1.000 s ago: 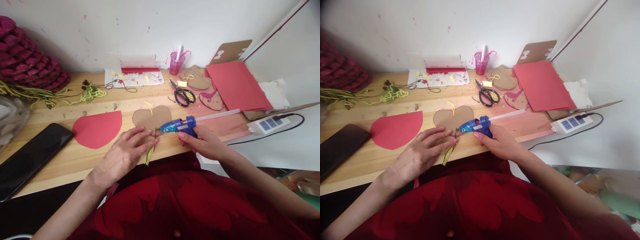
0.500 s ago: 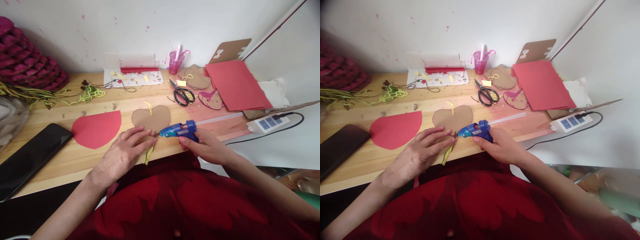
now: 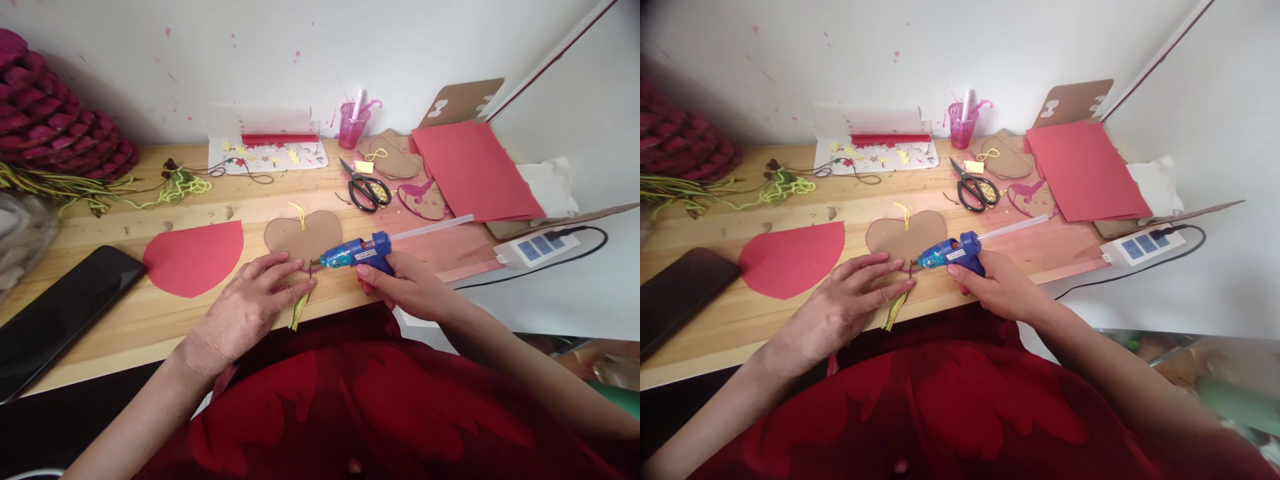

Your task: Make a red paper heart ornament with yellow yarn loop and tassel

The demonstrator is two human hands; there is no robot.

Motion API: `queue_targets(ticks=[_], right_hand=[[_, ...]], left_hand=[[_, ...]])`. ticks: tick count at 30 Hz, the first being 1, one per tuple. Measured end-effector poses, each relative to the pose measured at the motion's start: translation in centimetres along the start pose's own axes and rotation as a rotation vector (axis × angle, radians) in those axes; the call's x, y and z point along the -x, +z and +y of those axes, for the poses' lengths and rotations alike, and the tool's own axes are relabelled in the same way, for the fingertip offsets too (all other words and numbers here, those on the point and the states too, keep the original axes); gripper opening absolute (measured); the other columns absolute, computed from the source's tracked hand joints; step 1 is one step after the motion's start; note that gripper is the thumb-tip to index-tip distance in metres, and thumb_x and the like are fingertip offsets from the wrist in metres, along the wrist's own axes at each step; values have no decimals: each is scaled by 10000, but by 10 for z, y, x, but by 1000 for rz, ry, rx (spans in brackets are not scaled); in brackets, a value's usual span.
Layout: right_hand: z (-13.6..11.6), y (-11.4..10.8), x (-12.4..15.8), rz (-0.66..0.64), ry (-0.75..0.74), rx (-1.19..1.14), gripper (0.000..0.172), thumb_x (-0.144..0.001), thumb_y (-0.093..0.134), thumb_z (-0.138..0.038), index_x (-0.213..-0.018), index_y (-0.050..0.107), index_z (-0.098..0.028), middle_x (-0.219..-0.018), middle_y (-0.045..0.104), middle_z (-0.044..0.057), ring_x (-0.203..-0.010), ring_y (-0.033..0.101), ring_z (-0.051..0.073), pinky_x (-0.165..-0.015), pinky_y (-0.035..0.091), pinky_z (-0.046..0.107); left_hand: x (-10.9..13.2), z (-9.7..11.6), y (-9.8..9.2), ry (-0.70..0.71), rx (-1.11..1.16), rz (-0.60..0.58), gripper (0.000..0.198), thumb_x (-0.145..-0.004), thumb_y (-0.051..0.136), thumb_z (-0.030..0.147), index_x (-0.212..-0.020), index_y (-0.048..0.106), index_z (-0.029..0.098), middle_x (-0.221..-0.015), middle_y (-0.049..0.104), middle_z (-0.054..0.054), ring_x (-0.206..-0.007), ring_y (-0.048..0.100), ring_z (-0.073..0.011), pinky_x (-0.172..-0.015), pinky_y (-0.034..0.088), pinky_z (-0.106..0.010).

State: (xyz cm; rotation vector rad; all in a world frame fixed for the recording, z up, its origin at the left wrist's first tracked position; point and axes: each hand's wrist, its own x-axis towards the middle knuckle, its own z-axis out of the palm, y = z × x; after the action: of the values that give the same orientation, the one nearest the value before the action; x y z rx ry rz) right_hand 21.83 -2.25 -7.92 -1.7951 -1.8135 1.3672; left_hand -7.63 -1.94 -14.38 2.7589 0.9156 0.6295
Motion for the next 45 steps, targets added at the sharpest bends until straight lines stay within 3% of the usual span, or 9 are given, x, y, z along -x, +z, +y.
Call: queue_targets(ticks=[7,12,18,27,33,45], right_hand=[[-2,-4,-10,18,-3,22,503,-939,497,-651,-746,607,-199,-524,544,-6,-489,520,154,-519,398,297],[0,-6,-8,153,-190,138,464,-959,492,-595,-756,608,-194,-655,594,22,-649,557,174,-603,393,299],[-3,-6,4,101,-277,206,397,-975,509,-529,-779,612,-200,-629,594,6,-640,549,171,-617,383,294],[-13,-1,6,96,-247,371,439,-985,478,-544,-711,547,-207,-661,607,34,-601,504,166,-585,311,301],[-18,-3,5,99,-227,400,409,-985,494,-523,-816,649,-184,-736,654,67,-675,571,198,-635,358,309],[-20,-3,1,95,-251,397,383,-992,503,-494,-893,699,-179,-758,689,86,-743,621,236,-679,401,321]], left_hand=[[-1,1,-2,-26,-7,-26,480,-966,529,86,-1386,632,294,-1454,602,-75,-1411,463,-300,-1090,507,-493],[-1,1,-4,-11,-29,-39,479,-975,510,88,-1393,628,290,-1451,601,-77,-1403,466,-304,-1079,517,-497],[-2,1,-4,-2,-26,-33,491,-962,520,80,-1394,628,286,-1460,597,-74,-1409,459,-302,-1087,513,-489],[-1,2,-4,10,-31,-15,498,-955,530,59,-1398,626,266,-1468,587,-85,-1409,445,-301,-1089,506,-482],[-2,2,-4,-17,-22,-53,513,-953,532,58,-1405,622,282,-1478,579,-75,-1422,436,-299,-1107,488,-479],[-2,2,-4,0,-29,-38,526,-943,532,42,-1410,617,267,-1486,569,-82,-1421,427,-307,-1097,497,-488]])
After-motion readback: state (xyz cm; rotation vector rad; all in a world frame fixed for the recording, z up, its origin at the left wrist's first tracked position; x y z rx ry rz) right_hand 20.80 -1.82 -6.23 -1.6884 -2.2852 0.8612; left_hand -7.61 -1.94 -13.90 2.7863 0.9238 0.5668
